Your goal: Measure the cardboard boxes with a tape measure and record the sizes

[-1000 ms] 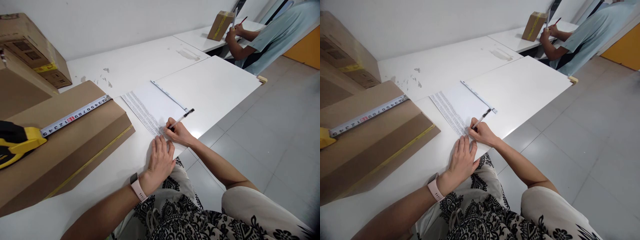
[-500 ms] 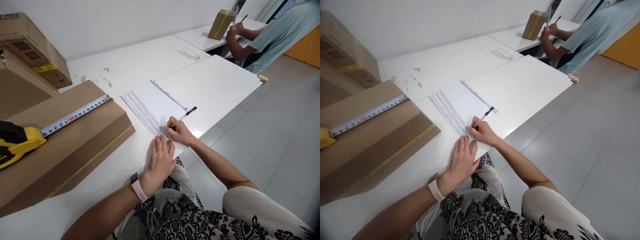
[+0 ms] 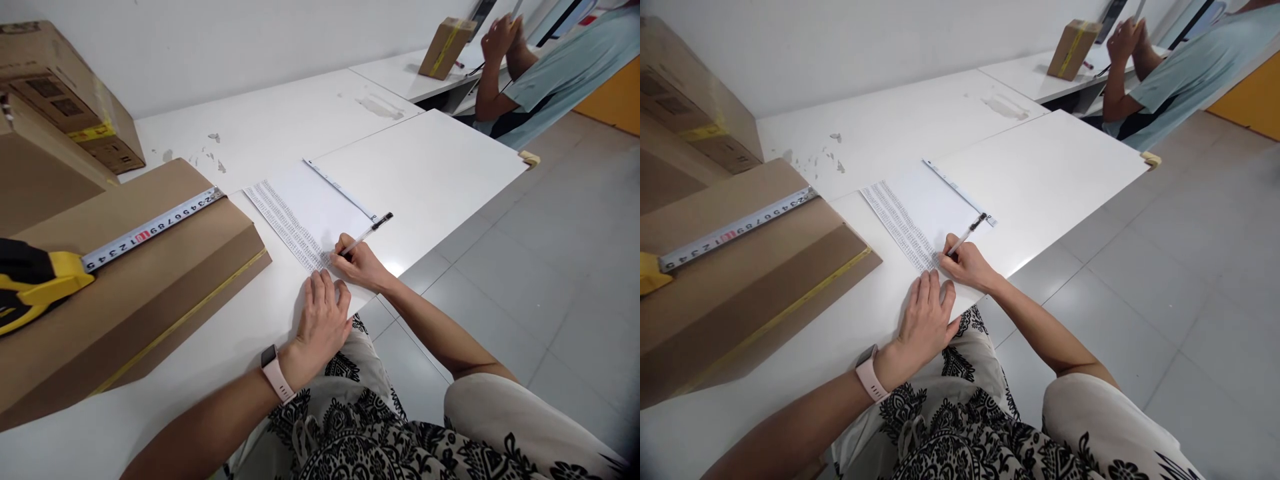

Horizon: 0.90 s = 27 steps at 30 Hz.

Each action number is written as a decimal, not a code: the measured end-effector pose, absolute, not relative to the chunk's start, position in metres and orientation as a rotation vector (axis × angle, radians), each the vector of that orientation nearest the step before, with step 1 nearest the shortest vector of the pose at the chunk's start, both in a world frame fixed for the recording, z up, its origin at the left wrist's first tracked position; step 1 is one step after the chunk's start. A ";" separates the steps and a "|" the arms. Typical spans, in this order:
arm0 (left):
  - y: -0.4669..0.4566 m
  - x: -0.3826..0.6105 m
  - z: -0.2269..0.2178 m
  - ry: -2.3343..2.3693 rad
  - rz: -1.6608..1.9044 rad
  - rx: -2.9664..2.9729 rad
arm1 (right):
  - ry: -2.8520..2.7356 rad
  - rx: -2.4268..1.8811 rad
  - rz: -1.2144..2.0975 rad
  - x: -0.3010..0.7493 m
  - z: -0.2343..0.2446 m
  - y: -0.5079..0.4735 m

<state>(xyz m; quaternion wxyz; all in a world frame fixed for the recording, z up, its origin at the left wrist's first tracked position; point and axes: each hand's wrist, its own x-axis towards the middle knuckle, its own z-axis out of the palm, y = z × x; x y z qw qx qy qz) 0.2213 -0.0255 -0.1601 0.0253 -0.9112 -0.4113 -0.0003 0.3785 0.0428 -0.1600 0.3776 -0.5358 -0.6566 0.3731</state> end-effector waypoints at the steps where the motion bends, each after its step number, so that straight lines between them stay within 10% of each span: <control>1: -0.025 0.221 -0.160 -1.275 -0.004 -2.822 | -1.680 -1.374 0.955 0.379 -0.160 0.043; 27: -0.026 0.221 -0.162 -1.234 0.004 -2.787 | -1.638 -1.413 0.934 0.381 -0.163 0.044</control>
